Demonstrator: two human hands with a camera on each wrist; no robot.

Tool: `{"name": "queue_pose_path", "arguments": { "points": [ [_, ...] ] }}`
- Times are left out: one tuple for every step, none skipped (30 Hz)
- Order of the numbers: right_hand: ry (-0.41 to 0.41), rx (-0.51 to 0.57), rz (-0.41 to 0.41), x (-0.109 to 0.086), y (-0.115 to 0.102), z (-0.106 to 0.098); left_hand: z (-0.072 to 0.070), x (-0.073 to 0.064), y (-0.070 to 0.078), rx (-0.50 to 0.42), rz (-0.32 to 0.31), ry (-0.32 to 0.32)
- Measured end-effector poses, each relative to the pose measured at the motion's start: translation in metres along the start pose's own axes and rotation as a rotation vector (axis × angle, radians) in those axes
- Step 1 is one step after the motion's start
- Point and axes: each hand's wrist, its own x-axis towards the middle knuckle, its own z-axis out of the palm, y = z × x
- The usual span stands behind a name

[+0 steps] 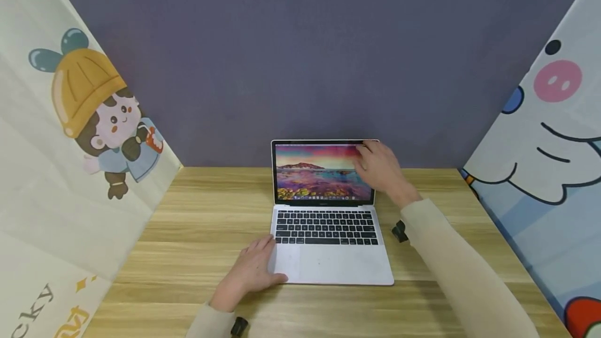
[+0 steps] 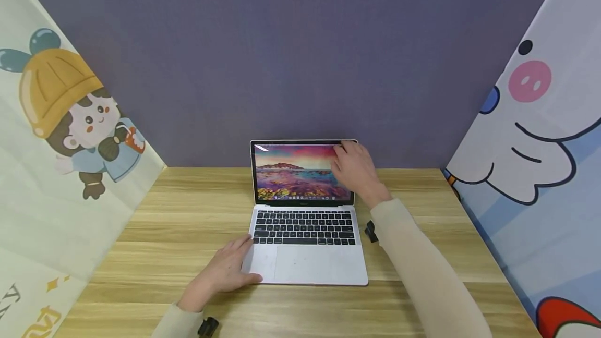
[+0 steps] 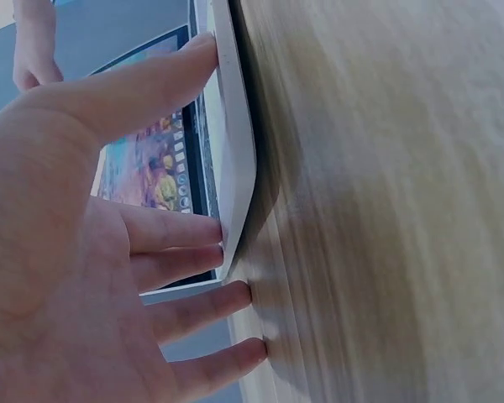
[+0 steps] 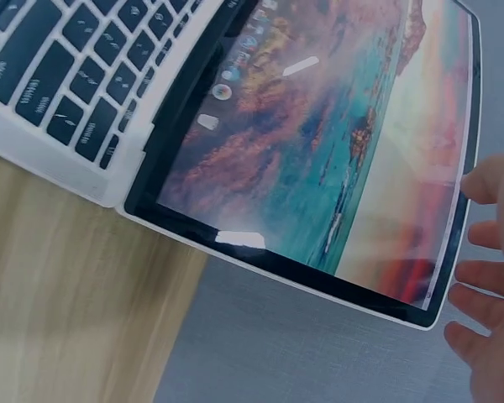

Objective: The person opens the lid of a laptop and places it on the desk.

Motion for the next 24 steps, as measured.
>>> {"name": "queue_pose_path", "arguments": {
  "points": [
    [0.007, -0.001, -0.007, -0.003, 0.000, 0.000, 0.000, 0.000, 0.000, -0.002, 0.001, 0.003],
    [0.011, -0.004, -0.014, -0.006, 0.000, 0.001, 0.000, 0.000, 0.000, -0.005, 0.002, 0.006],
    [0.014, -0.004, -0.017, -0.009, 0.000, 0.002, 0.000, 0.000, 0.000, -0.008, 0.004, 0.009],
    [0.015, -0.005, -0.020, -0.013, 0.000, 0.002, 0.000, 0.000, 0.000, -0.011, 0.005, 0.012],
    [0.017, -0.005, -0.022, -0.016, -0.001, 0.003, 0.000, 0.000, 0.000, -0.015, 0.007, 0.015],
    [0.019, -0.003, -0.024, -0.020, -0.002, 0.004, -0.001, 0.000, 0.000, -0.017, 0.007, 0.018],
    [0.021, 0.001, -0.022, -0.024, -0.003, 0.005, -0.001, 0.000, 0.000, -0.022, 0.006, 0.021],
    [0.022, 0.002, -0.021, -0.027, -0.004, 0.006, -0.002, 0.000, 0.000, -0.026, 0.003, 0.022],
    [0.024, 0.004, -0.020, -0.031, -0.005, 0.006, -0.003, 0.000, 0.000, -0.030, 0.000, 0.024],
    [0.026, 0.004, -0.020, -0.035, -0.007, 0.007, -0.003, 0.000, 0.000, -0.037, -0.003, 0.027],
    [0.029, 0.006, -0.018, -0.038, -0.008, 0.007, -0.004, 0.000, 0.000, -0.041, -0.004, 0.032],
    [0.031, 0.013, -0.013, -0.042, -0.010, 0.007, -0.004, -0.001, 0.000, -0.044, -0.006, 0.038],
    [0.033, 0.020, -0.005, -0.046, -0.011, 0.007, -0.005, 0.000, -0.001, -0.043, -0.003, 0.046],
    [0.035, 0.025, 0.002, -0.050, -0.012, 0.007, -0.006, 0.000, -0.001, -0.042, 0.001, 0.056],
    [0.037, 0.030, 0.010, -0.054, -0.014, 0.007, -0.006, 0.000, -0.001, -0.037, 0.005, 0.068],
    [0.036, 0.036, 0.021, -0.057, -0.015, 0.007, -0.006, 0.000, -0.002, -0.029, 0.011, 0.081],
    [0.035, 0.044, 0.032, -0.061, -0.016, 0.007, -0.006, 0.000, -0.003, -0.019, 0.017, 0.095],
    [0.034, 0.049, 0.040, -0.065, -0.017, 0.008, -0.006, 0.000, -0.003, -0.009, 0.023, 0.109],
    [0.034, 0.050, 0.047, -0.068, -0.018, 0.008, -0.006, 0.001, -0.003, 0.000, 0.032, 0.127],
    [0.034, 0.050, 0.052, -0.072, -0.019, 0.009, -0.006, 0.001, -0.003, 0.007, 0.035, 0.143],
    [0.036, 0.055, 0.056, -0.075, -0.020, 0.010, -0.007, 0.001, -0.003, 0.013, 0.040, 0.161],
    [0.040, 0.058, 0.056, -0.078, -0.020, 0.010, -0.007, 0.001, -0.003, 0.021, 0.045, 0.178],
    [0.046, 0.062, 0.055, -0.082, -0.021, 0.011, -0.007, 0.001, -0.003, 0.027, 0.049, 0.194],
    [0.054, 0.066, 0.053, -0.085, -0.022, 0.012, -0.008, 0.002, -0.003, 0.036, 0.050, 0.209]
  ]
}}
